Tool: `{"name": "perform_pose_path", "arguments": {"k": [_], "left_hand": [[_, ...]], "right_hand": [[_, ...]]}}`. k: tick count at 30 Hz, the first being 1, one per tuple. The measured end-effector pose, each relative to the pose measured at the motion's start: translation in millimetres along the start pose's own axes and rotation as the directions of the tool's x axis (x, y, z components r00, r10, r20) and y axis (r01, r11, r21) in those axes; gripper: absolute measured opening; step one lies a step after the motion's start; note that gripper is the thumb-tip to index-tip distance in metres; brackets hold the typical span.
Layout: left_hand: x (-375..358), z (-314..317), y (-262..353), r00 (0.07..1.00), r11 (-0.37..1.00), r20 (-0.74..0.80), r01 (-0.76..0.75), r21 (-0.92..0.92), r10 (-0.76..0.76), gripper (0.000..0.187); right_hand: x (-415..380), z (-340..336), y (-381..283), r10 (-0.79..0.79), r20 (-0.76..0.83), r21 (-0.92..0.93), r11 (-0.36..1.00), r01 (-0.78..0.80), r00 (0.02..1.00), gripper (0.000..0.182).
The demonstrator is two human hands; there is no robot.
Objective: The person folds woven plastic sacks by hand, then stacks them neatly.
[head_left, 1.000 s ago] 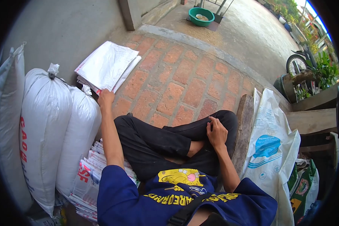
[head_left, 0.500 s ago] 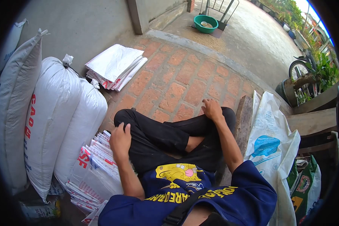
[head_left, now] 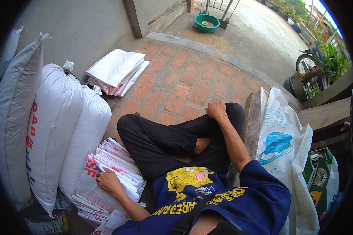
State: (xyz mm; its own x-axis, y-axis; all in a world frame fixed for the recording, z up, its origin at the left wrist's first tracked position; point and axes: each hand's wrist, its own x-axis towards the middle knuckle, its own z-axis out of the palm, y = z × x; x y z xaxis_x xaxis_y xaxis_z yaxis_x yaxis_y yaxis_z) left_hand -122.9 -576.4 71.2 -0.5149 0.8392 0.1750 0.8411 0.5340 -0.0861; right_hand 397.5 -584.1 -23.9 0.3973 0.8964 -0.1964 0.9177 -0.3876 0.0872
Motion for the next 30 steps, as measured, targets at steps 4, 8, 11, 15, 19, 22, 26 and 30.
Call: {"name": "perform_pose_path", "arguments": {"k": [4, 8, 11, 15, 19, 22, 26, 30], "left_hand": [[1.5, -36.6, 2.5, 0.997, 0.982, 0.004, -0.071, -0.174, 0.073, 0.042], [-0.2, -51.6, -9.0, 0.999, 0.971, -0.038, -0.046, -0.233, 0.039, 0.046], [-3.3, -58.8, -7.0, 0.996, 0.969, -0.075, 0.030, -0.244, -0.049, 0.049], [24.2, -17.3, -28.7, 0.986, 0.856, -0.051, -0.165, -0.490, 0.161, 0.041], [53.2, 8.5, -78.5, 0.909, 0.781, -0.110, -0.404, -0.476, 0.403, 0.030], [51.4, 15.6, -90.1, 0.864, 0.662, -0.121, -0.457, -0.594, 0.488, 0.035], [49.9, 43.4, -79.4, 0.845, 0.632, -0.344, -0.535, -0.561, 0.410, 0.051], [52.1, 69.4, -76.9, 0.908, 0.734, -0.388, -0.369, -0.570, 0.156, 0.063]], "right_hand": [[-3.3, -3.0, -1.0, 0.009, -0.012, -0.013, 1.000, -0.009, 1.000, 0.037], [0.0, 3.0, 0.2, 0.004, 0.001, 0.000, 1.000, -0.004, 1.000, 0.037], [-0.4, 2.3, -0.5, 0.003, -0.001, 0.028, 1.000, -0.003, 1.000, 0.038], [-0.9, 5.2, 2.6, -0.004, -0.022, 0.010, 1.000, 0.004, 1.000, 0.039], [-4.9, 9.3, 5.4, -0.024, -0.014, -0.004, 1.000, 0.024, 1.000, 0.039], [0.4, 9.8, 4.1, -0.018, 0.000, 0.034, 0.999, 0.018, 1.000, 0.039], [-0.9, 10.5, 5.2, 0.004, 0.012, 0.023, 1.000, -0.004, 1.000, 0.038], [-0.7, 10.0, 5.3, 0.018, 0.023, 0.065, 0.998, -0.019, 1.000, 0.037]]}}
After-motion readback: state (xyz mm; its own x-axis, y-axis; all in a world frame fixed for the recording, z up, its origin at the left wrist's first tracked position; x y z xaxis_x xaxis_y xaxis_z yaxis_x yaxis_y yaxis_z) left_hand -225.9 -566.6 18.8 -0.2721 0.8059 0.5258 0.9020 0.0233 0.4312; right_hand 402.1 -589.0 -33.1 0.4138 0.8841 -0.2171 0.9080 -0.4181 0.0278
